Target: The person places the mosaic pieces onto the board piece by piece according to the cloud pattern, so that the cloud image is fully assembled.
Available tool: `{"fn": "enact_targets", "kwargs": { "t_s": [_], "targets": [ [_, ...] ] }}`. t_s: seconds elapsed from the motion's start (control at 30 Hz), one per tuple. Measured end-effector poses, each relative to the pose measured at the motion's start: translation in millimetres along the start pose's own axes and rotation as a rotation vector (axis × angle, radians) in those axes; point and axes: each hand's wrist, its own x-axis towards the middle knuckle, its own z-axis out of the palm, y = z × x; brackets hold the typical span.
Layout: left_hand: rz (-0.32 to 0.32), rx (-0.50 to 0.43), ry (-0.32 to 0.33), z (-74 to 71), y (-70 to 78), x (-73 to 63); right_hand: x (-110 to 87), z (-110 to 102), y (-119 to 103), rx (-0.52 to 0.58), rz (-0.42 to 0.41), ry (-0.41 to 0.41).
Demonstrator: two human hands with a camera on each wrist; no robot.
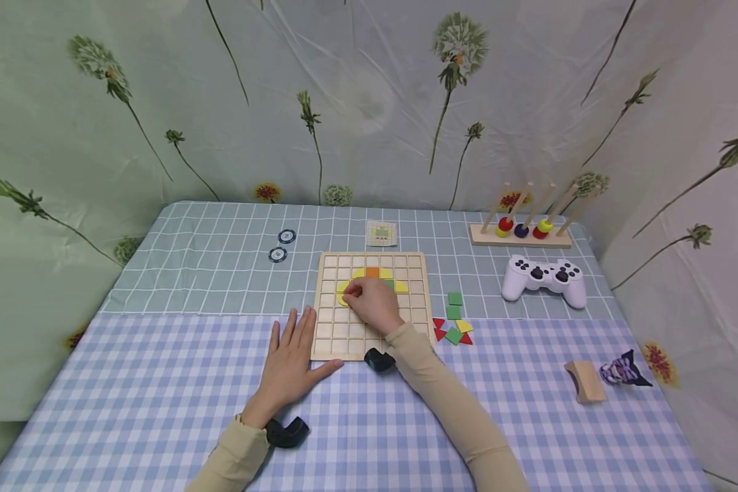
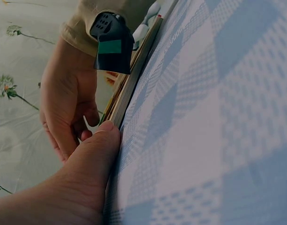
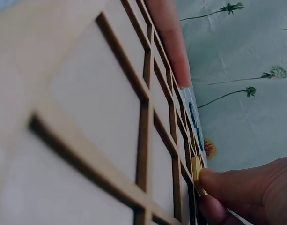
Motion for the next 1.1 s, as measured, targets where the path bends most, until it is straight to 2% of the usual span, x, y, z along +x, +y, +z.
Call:
{"fn": "enact_targets", "kwargs": {
  "t_s": [0.27,0.43,0.53,0.67,0.8,0.9,1.1],
  "targets": [
    [0.0,-0.004,0.001,-0.5,0.1,0.3,-2.9,-2,-2,-0.053,-0.005,-0.015],
    [0.005,-0.007,0.005,-0.8,0.4,0.0,-5.9,-8,2,-0.039,0.012,-0.014],
    [0.005,-0.014,0.01,-1.0,0.5,-0.1,-10.3,-21,9,-0.032,0.011,-0.001],
    [-0.006,-0.018,0.0,-1.2,0.7,-0.2,-18.4,-49,28,-0.049,0.025,0.034],
    [-0.014,-0.035,-0.007,-1.8,1.2,-0.6,-28.6,-81,51,-0.106,0.108,0.061],
    [-0.016,-0.048,-0.006,-2.8,1.8,-0.7,-37.0,-100,66,-0.167,0.212,0.04],
    [-0.02,-0.048,-0.011,-3.7,2.5,-0.2,-51.7,-124,89,-0.256,0.365,0.009]
  ]
}}
